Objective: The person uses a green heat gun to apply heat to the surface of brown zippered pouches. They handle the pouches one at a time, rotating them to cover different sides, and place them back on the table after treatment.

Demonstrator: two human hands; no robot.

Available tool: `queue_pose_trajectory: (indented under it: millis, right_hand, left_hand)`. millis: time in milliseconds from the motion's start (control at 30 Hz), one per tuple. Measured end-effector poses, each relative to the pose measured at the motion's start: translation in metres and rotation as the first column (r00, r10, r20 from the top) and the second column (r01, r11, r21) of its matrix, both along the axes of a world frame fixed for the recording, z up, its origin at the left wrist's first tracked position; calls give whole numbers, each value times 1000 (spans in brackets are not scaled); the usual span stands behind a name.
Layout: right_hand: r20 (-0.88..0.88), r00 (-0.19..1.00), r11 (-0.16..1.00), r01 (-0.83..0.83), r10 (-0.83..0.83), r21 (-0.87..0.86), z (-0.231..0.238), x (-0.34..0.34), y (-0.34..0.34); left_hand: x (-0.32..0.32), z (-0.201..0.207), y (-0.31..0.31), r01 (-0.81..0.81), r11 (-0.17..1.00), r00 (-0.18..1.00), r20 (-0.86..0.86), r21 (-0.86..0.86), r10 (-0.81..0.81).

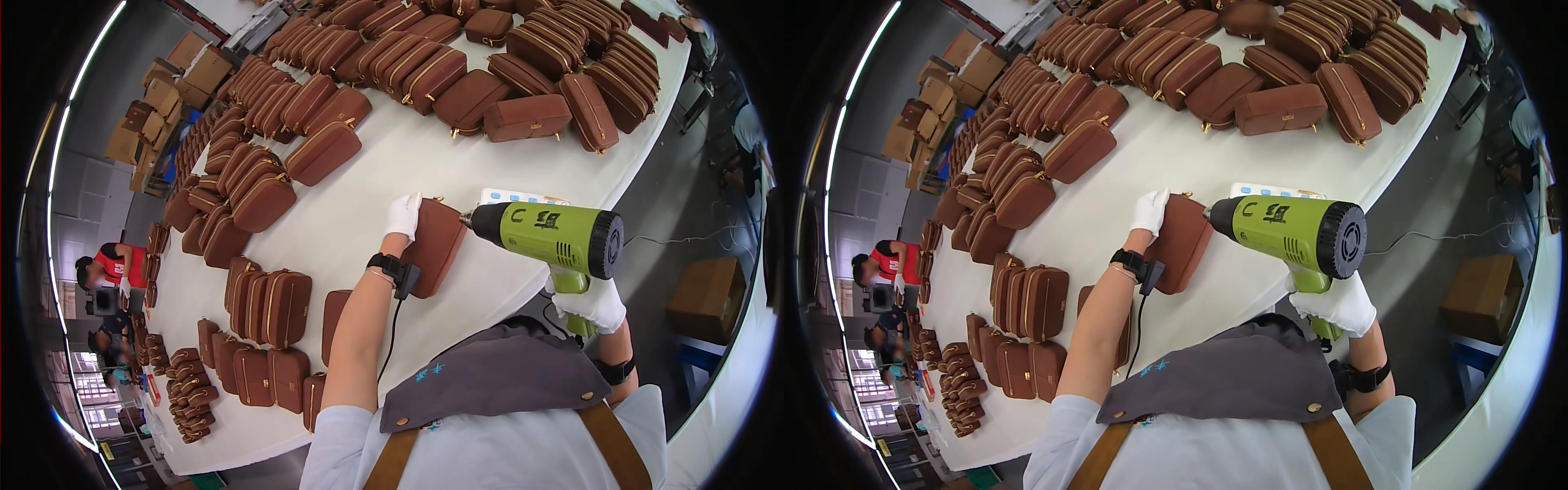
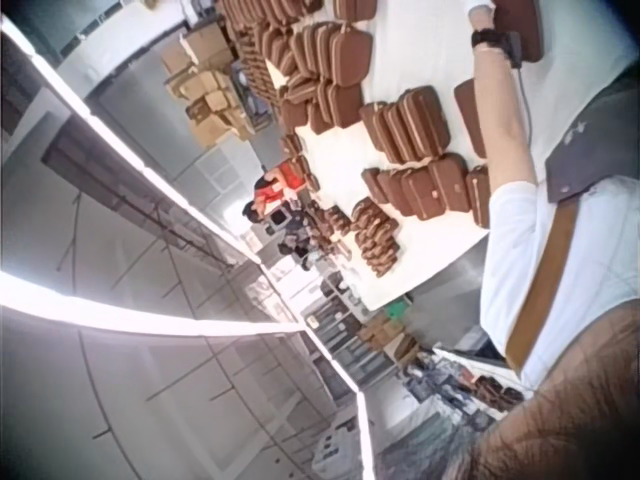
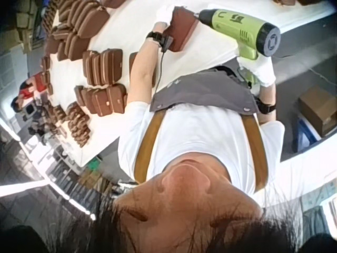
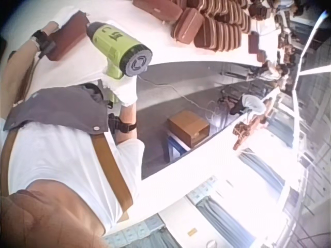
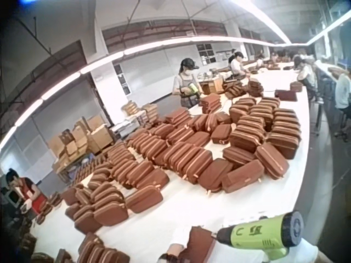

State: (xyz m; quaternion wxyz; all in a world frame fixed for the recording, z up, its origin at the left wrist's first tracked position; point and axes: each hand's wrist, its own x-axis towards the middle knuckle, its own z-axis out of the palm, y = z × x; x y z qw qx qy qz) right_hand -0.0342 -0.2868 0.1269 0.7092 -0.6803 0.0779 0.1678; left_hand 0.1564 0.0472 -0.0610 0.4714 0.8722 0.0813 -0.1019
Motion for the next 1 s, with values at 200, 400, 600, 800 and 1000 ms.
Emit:
queue_pose_trajectory:
  millis: [200, 400, 600, 800, 1000]
  right_hand:
    - [34, 999, 1000, 5, -5, -19, -14, -4, -7]
    - [24, 999, 999, 26, -25, -29, -14, -4, -5]
    - [-20, 994, 989, 111, -110, 101, -6, -6, -18]
    - [-9, 990, 981, 140, -140, 131, -5, -12, -28]
    - [-3, 999, 991, 32, -32, 128, -5, -14, -21]
  left_hand:
    - [-23, 68, -25, 135, 979, 967, -193, -155, -164]
    - [-15, 51, -17, 119, 986, 907, -392, -114, -155]
    - [-27, 46, 4, -141, 891, 912, -407, -432, -53]
    - [-31, 71, 25, -224, 843, 973, -158, -489, 167]
    - [-27, 102, 46, -90, 905, 936, 275, -415, 219]
